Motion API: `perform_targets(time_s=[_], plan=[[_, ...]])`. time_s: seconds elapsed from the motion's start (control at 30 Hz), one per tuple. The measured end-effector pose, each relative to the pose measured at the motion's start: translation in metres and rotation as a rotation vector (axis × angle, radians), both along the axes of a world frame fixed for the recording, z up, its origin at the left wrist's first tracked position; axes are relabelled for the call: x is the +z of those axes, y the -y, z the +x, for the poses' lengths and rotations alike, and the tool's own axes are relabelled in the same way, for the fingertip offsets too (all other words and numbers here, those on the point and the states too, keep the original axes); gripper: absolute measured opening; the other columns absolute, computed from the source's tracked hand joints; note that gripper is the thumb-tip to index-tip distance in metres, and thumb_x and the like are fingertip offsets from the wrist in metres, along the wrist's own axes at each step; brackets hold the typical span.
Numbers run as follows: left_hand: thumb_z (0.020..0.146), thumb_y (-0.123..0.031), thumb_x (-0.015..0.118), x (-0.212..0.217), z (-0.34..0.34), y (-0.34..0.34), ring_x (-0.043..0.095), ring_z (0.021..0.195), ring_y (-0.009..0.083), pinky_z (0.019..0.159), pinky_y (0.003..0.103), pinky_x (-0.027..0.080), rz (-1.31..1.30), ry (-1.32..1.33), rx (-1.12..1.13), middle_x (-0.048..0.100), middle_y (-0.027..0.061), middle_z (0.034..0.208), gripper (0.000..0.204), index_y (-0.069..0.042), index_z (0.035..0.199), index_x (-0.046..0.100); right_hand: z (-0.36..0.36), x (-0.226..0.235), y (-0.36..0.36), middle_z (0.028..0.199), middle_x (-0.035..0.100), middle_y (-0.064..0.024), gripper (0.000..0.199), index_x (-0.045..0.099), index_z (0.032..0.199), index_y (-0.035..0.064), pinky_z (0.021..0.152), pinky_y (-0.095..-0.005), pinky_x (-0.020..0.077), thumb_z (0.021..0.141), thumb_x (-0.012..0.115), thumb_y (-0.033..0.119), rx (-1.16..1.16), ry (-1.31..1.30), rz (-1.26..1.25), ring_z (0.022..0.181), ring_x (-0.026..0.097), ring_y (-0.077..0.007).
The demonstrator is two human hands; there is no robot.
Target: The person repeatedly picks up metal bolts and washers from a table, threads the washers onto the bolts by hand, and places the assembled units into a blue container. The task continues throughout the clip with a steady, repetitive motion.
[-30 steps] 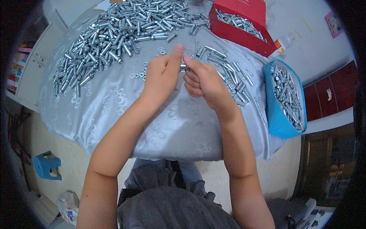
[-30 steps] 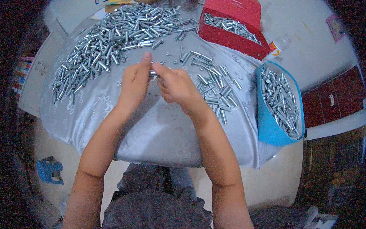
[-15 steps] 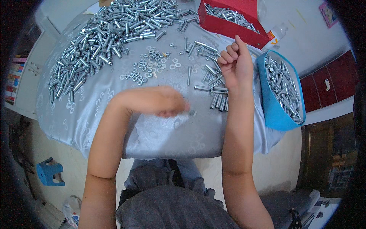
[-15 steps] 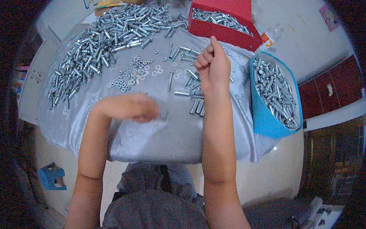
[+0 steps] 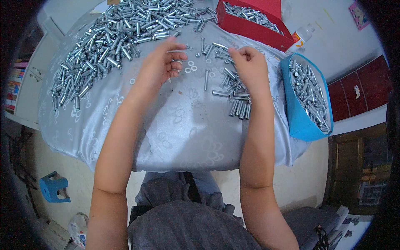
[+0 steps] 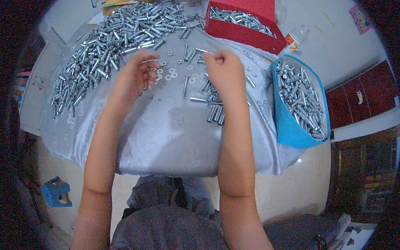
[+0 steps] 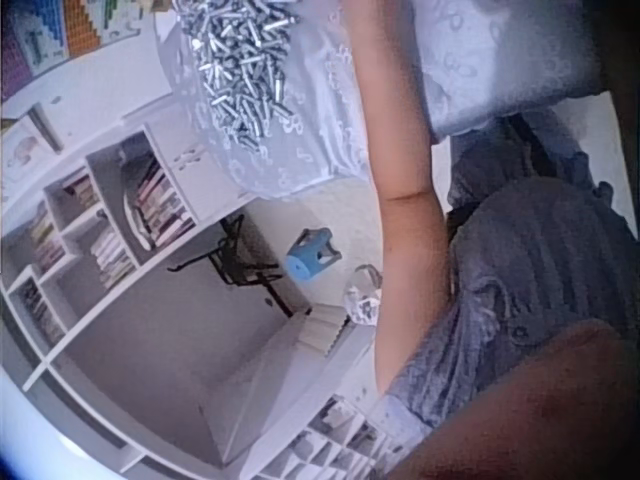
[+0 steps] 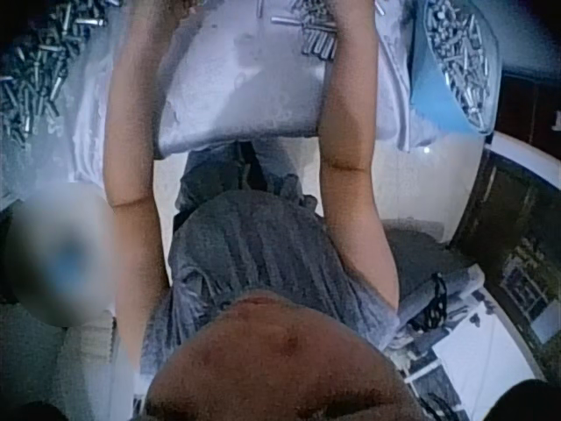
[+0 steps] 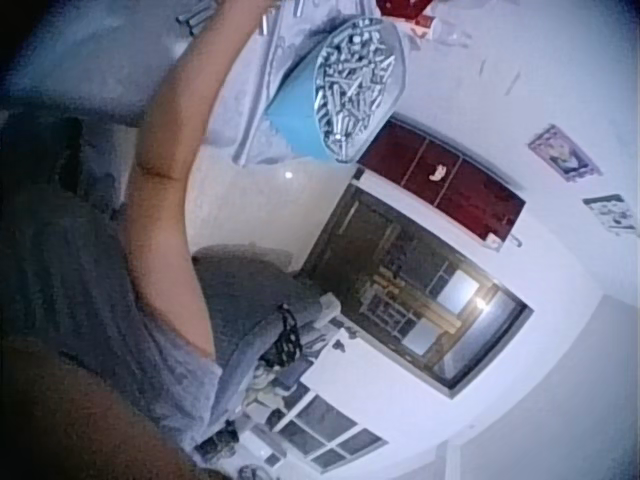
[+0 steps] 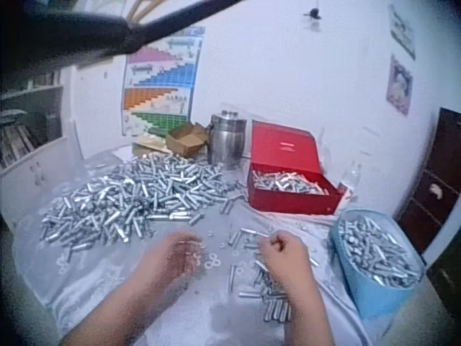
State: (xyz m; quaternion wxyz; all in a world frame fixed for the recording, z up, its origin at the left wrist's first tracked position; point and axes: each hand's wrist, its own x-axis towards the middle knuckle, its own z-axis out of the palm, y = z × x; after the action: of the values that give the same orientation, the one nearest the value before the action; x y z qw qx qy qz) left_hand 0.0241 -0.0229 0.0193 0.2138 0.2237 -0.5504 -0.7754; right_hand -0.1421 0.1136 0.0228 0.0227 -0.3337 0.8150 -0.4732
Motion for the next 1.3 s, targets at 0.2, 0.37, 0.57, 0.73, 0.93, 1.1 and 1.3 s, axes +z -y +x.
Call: perform_targets(time_s=[0.2,0.37,0.57,0.73,0.93,1.1,1.3], plan=[[0.078,-0.021,0.059,-0.032,-0.014,-0.03,0.053,0.075,0.0193,0.064,0.03,0.043,-1.203,0.088,0.054,0.054,0.0063,0.08,0.024,-0.011,0.1,0.059,-0.005,-0.004,-0.01,0.079,0.062,-0.017,0.027,0.063,0.077,0.0043,0.069,-0.0374,0.0465,0.064,0.067,0.028,0.039,-0.1,0.501,0.077,0.06,-0.0306],[0.075,-0.03,0.06,-0.038,-0.014,-0.036,0.051,0.082,0.0266,0.072,0.037,0.041,-1.657,0.121,0.012,0.054,0.0105,0.084,0.029,-0.01,0.096,0.06,-0.006,-0.014,-0.008,0.08,0.062,-0.0174,0.027,0.064,0.083,0.004,0.069,-0.0357,0.0463,0.066,0.067,0.024,0.125,-0.146,0.497,0.078,0.06,-0.0298],[0.076,-0.019,0.059,-0.037,-0.013,-0.024,0.053,0.079,0.0275,0.071,0.038,0.042,-1.524,0.223,-0.016,0.055,0.0127,0.081,0.017,-0.005,0.086,0.056,0.0,-0.007,0.002,0.074,0.062,-0.0109,0.029,0.06,0.09,-0.0032,0.06,-0.0274,0.0462,0.073,0.065,0.019,0.276,0.202,0.022,0.067,0.059,-0.0153],[0.079,-0.01,0.055,-0.035,-0.011,-0.023,0.055,0.075,0.0244,0.067,0.033,0.044,-1.182,0.229,0.129,0.056,0.0119,0.082,0.023,-0.006,0.102,0.053,0.009,0.008,0.004,0.076,0.06,-0.0065,0.029,0.055,0.101,-0.0039,0.063,-0.0214,0.0469,0.079,0.059,0.014,0.374,0.489,-0.152,0.069,0.057,-0.0101],[0.085,-0.012,0.053,-0.023,-0.014,-0.01,0.054,0.074,0.0122,0.066,0.026,0.045,-0.682,-0.07,0.308,0.054,0.0034,0.08,0.024,-0.004,0.107,0.052,0.015,0.006,0.008,0.082,0.061,-0.0101,0.024,0.055,0.099,-0.0048,0.065,-0.0213,0.0494,0.08,0.058,0.01,0.437,0.596,-0.264,0.074,0.06,-0.014],[0.085,-0.014,0.054,-0.021,-0.012,-0.006,0.056,0.075,0.0113,0.07,0.024,0.047,-0.438,-0.168,0.285,0.056,0.0041,0.082,0.024,0.001,0.103,0.052,0.017,0.004,0.007,0.084,0.061,-0.0113,0.024,0.055,0.098,-0.0058,0.067,-0.0222,0.0496,0.079,0.059,0.008,0.43,0.639,-0.242,0.075,0.061,-0.0153],[0.083,-0.01,0.056,-0.022,-0.013,-0.011,0.058,0.073,0.0117,0.067,0.022,0.048,-0.36,-0.188,0.267,0.059,0.0065,0.081,0.02,0.003,0.098,0.053,0.031,0.007,0.012,0.087,0.061,-0.01,0.024,0.055,0.097,-0.0046,0.073,-0.024,0.0496,0.079,0.06,0.009,0.506,0.695,-0.246,0.079,0.06,-0.0159]])
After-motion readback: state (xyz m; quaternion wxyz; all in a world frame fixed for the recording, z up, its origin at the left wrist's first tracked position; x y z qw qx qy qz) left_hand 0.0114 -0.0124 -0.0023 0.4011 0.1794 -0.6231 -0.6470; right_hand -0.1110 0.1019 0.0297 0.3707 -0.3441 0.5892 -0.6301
